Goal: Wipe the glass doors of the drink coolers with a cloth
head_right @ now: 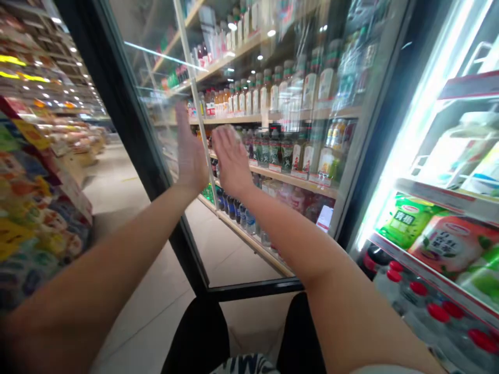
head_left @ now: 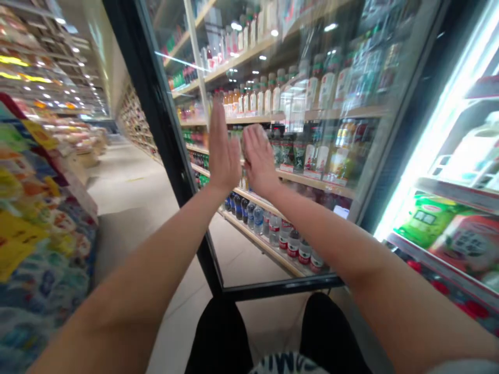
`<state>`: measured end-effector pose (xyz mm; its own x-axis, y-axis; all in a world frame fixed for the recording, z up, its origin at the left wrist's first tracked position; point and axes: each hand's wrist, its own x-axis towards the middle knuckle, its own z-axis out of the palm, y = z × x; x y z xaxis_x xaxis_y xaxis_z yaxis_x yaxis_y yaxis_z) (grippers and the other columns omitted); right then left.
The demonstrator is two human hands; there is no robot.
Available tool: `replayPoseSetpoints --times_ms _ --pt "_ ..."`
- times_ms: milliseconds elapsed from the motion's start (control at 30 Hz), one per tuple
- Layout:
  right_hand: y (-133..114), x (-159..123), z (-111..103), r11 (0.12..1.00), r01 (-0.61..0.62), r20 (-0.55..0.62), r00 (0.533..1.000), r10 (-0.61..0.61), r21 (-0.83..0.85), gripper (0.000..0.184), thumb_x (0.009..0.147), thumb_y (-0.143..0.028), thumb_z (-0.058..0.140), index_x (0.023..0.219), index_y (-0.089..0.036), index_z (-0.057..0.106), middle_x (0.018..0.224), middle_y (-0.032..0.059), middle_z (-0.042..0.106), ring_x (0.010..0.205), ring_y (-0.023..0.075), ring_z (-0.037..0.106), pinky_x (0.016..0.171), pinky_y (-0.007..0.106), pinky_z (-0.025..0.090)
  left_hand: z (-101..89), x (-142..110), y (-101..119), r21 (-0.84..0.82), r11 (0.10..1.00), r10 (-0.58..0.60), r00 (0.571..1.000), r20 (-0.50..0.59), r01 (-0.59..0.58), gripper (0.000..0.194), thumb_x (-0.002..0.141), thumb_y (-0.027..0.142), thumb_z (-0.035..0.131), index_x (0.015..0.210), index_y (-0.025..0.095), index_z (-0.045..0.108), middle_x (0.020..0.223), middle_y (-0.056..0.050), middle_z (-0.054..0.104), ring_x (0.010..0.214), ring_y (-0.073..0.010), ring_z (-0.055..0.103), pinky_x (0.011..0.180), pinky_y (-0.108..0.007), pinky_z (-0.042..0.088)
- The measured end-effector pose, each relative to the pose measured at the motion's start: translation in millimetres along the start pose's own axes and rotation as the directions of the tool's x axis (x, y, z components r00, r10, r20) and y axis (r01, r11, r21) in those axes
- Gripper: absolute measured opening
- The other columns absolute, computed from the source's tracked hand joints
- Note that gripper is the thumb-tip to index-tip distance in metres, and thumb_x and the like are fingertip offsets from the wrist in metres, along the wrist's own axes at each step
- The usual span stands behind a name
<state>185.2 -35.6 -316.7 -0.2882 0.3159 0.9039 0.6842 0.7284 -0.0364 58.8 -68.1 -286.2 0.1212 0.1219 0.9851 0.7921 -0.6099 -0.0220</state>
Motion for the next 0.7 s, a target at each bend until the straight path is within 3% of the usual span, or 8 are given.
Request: replayPoseSetpoints --times_ms 100,167,233,333,400,500,567,700 --pt "-2 3 -7 0.992 0.039 0.041 0.998 -0.045 0.124 0.075 0.103 -0.041 0.027 0.163 -0.010 -0.008 0.168 -0.0024 0.022 0.155 0.0189 0.020 0.128 0.037 0.029 20.1 -25 26 -0.120 0.992 0.040 0.995 0.096 -0.028 0.068 0.105 0.057 -0.009 0.164 0.024 -0.005 0.170 -0.001 0.011 0.154 -0.0138 0.015 0.126 -0.031 0.027" --pt "12 13 -30 0.990 0.066 0.039 0.997 -0.071 0.122 0.078 0.103 -0.035 0.028 0.161 -0.006 -0.016 0.164 0.0033 0.032 0.151 0.0160 0.032 0.122 0.035 0.039 32.2 -31 30 -0.107 0.994 0.018 0.993 0.117 -0.005 0.065 0.106 0.052 -0.009 0.164 0.022 -0.009 0.170 -0.005 0.011 0.155 -0.0143 0.011 0.126 -0.033 0.027" --pt "37 27 -62 0.998 0.047 -0.003 0.999 -0.047 0.046 0.072 0.102 -0.025 0.024 0.162 -0.007 -0.012 0.161 0.0076 0.038 0.149 0.0169 0.037 0.118 0.039 0.043 41.8 -29 26 -0.036 0.999 0.023 0.989 0.146 -0.018 0.069 0.108 0.054 -0.002 0.165 0.016 0.004 0.169 -0.010 0.013 0.156 -0.0199 0.005 0.128 -0.041 0.018" --pt "84 32 -106 0.980 -0.036 -0.148 0.989 0.006 -0.196 0.062 0.103 -0.024 0.024 0.164 -0.015 0.015 0.165 0.0051 0.030 0.155 0.0230 0.024 0.125 0.049 0.031 51.0 -26 20 0.054 0.997 0.043 0.985 0.168 -0.053 0.066 0.110 0.054 0.022 0.163 0.014 0.023 0.168 -0.013 0.015 0.156 -0.0293 0.000 0.129 -0.052 0.005" --pt "113 19 -119 0.943 -0.034 -0.133 0.991 -0.011 -0.330 0.058 0.105 -0.034 0.027 0.161 -0.020 0.027 0.167 0.0042 0.027 0.156 0.0274 0.017 0.128 0.058 0.018 54.7 -34 21 0.087 0.995 0.030 0.988 0.152 -0.044 0.061 0.109 0.043 0.033 0.163 0.016 0.024 0.169 -0.011 0.012 0.155 -0.0303 -0.004 0.128 -0.053 -0.001" --pt "144 -13 -112 0.916 -0.007 -0.070 0.997 -0.023 -0.401 0.058 0.106 -0.047 0.029 0.160 -0.024 0.031 0.166 0.0049 0.029 0.156 0.0282 0.020 0.127 0.062 0.015 60.4 -63 30 0.140 0.987 0.049 0.985 0.164 -0.072 0.059 0.107 0.028 0.038 0.163 0.014 0.023 0.169 -0.012 0.010 0.154 -0.0322 -0.009 0.127 -0.057 -0.007" --pt "153 -28 -99 0.914 -0.035 -0.111 0.994 -0.011 -0.405 0.058 0.107 -0.048 0.028 0.160 -0.025 0.032 0.166 0.0047 0.028 0.156 0.0269 0.020 0.127 0.060 0.016 65.7 -83 37 0.138 0.975 0.136 0.960 0.247 -0.173 0.056 0.106 0.023 0.040 0.161 0.016 0.032 0.166 -0.012 0.024 0.155 -0.0320 0.004 0.127 -0.059 0.001" --pt "154 -35 -87 0.918 -0.047 -0.156 0.988 -0.016 -0.394 0.057 0.107 -0.046 0.030 0.160 -0.026 0.031 0.166 0.0021 0.028 0.156 0.0247 0.019 0.128 0.057 0.014 75.7 -81 42 0.043 0.908 0.354 0.819 0.452 -0.417 0.045 0.103 0.023 0.048 0.146 0.031 0.056 0.149 0.000 0.055 0.146 -0.0229 0.040 0.126 -0.044 0.028"
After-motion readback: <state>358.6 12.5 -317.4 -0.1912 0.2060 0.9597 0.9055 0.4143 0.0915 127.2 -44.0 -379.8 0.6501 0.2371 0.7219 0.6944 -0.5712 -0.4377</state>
